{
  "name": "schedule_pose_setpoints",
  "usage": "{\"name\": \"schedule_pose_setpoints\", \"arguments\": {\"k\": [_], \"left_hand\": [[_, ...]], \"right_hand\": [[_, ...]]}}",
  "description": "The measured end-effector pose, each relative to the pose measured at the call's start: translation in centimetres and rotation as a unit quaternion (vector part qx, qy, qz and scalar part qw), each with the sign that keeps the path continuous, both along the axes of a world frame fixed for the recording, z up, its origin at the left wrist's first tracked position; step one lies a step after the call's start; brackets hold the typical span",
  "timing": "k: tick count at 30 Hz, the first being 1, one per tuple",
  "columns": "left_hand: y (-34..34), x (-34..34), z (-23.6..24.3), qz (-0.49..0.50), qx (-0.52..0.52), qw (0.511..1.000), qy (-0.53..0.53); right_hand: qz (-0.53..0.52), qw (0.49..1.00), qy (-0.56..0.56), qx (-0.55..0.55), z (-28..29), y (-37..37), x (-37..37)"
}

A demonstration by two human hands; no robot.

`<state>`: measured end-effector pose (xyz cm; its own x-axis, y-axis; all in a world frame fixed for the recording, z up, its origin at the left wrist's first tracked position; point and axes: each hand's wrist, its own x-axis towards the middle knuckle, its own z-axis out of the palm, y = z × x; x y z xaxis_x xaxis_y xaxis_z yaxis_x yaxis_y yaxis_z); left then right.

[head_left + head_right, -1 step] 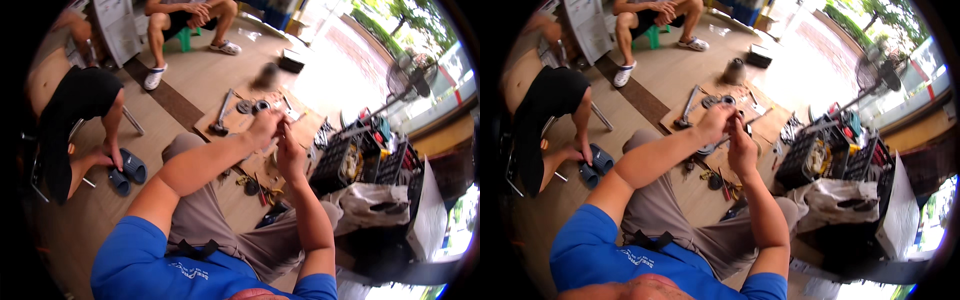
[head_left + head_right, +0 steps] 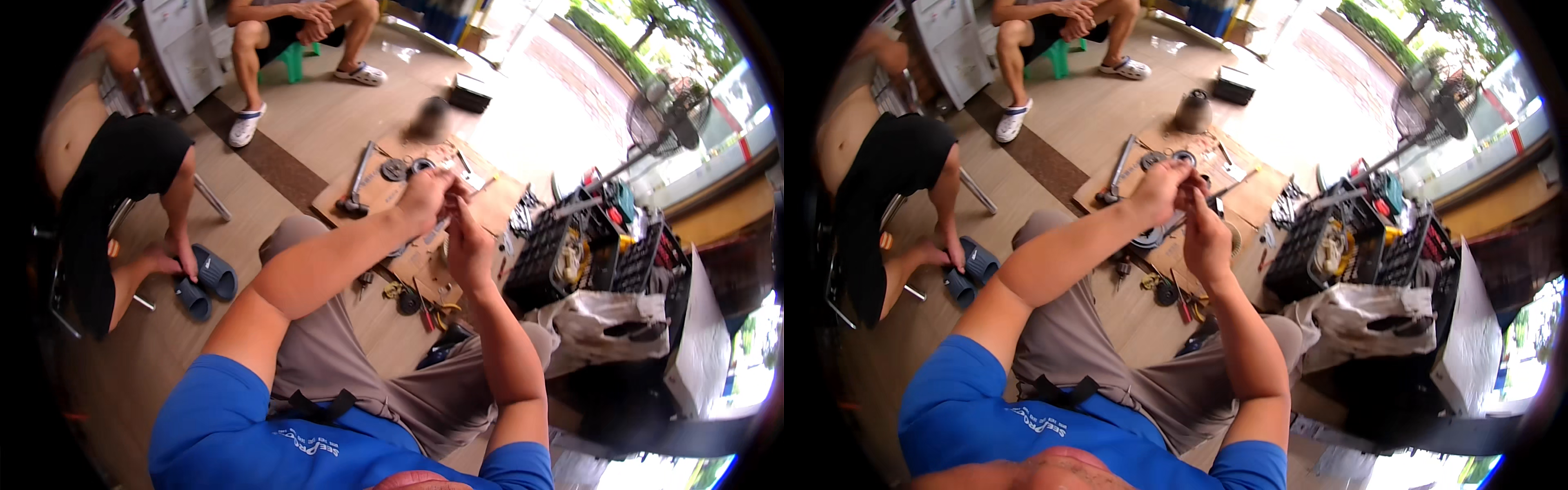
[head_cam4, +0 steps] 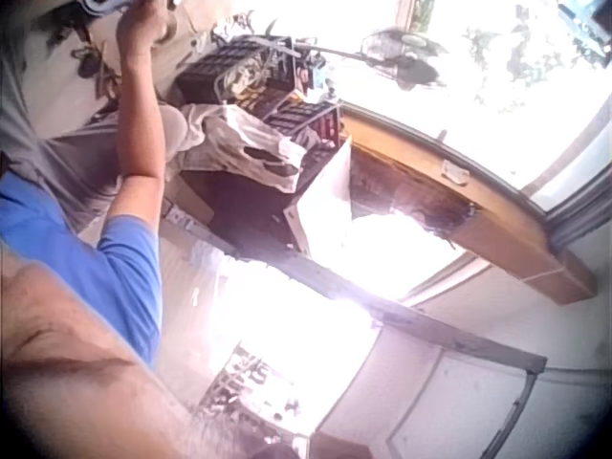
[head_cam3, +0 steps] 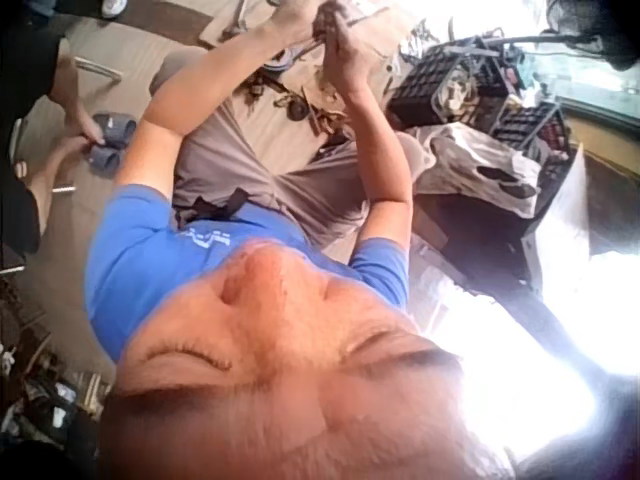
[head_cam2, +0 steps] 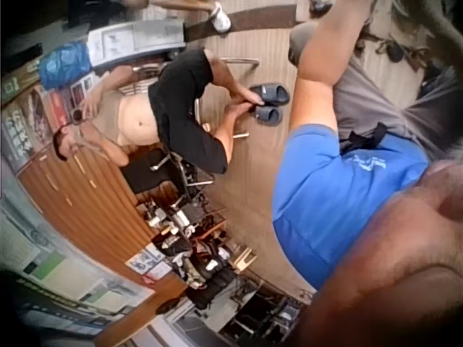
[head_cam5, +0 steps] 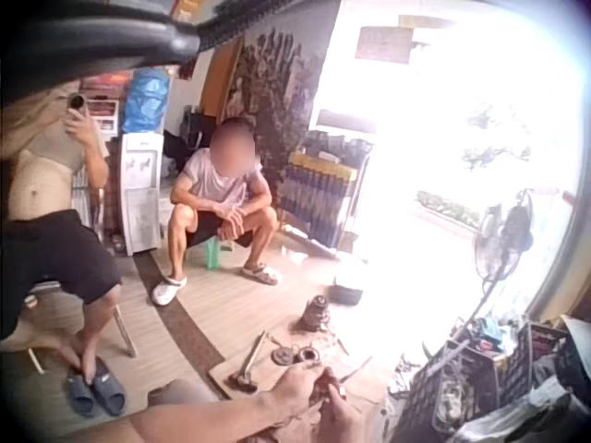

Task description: The person assembles and repairs an electric fan motor by hand, handling small copper components, wires, and screws on a piece of cardboard on the floor while seated.

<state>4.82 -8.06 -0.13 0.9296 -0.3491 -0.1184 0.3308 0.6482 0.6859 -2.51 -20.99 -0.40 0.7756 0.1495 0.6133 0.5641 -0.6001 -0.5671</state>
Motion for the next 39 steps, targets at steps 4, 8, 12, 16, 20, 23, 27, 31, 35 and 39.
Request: {"name": "schedule_pose_setpoints", "arguments": {"k": [4, 8, 12, 16, 20, 23, 27, 31, 35, 39], "left_hand": [[-0.1, -0.4, 1.6, 0.011, 0.006, 0.999, 0.044], [0.0, -0.7, 3.0, 0.052, 0.0, 0.997, 0.059], [0.7, -0.3, 4.4, 0.059, -0.066, 0.991, 0.097], [0.5, -0.8, 4.8, 0.055, -0.054, 0.994, 0.075], [0.4, -0.7, 4.4, 0.049, 0.011, 0.998, 0.022], [0.5, -0.6, 4.5, 0.08, 0.038, 0.996, 0.031], [0.2, -0.4, 4.9, 0.102, 0.079, 0.992, 0.0], [-0.2, -0.1, 4.1, 0.089, 0.065, 0.994, -0.022], [-0.3, -0.6, 2.1, 0.062, -0.009, 0.998, -0.032], [-1.7, -1.7, 1.1, 0.037, 0.01, 0.996, -0.082]], "right_hand": [[-0.003, 0.998, -0.02, 0.063, -0.2, -0.1, 0.3], [0.012, 0.998, 0.018, 0.052, 0.1, -0.1, -0.2], [0.024, 0.999, 0.046, 0.012, 0.5, 0.7, -1.1], [0.004, 0.999, -0.008, 0.032, 0.4, 0.8, -1.2], [-0.001, 0.995, 0.063, 0.072, 0.3, 0.9, -1.2], [0.032, 0.992, 0.074, 0.094, 0.4, 0.9, -1.3], [0.07, 0.984, 0.118, 0.109, 0.6, 0.5, -1.4], [0.067, 0.975, 0.167, 0.134, 1.1, 0.1, -1.5], [0.039, 0.971, 0.181, 0.152, 1.2, 0.6, -1.4], [0.003, 0.985, 0.113, 0.133, 0.1, 0.0, -0.8]]}}
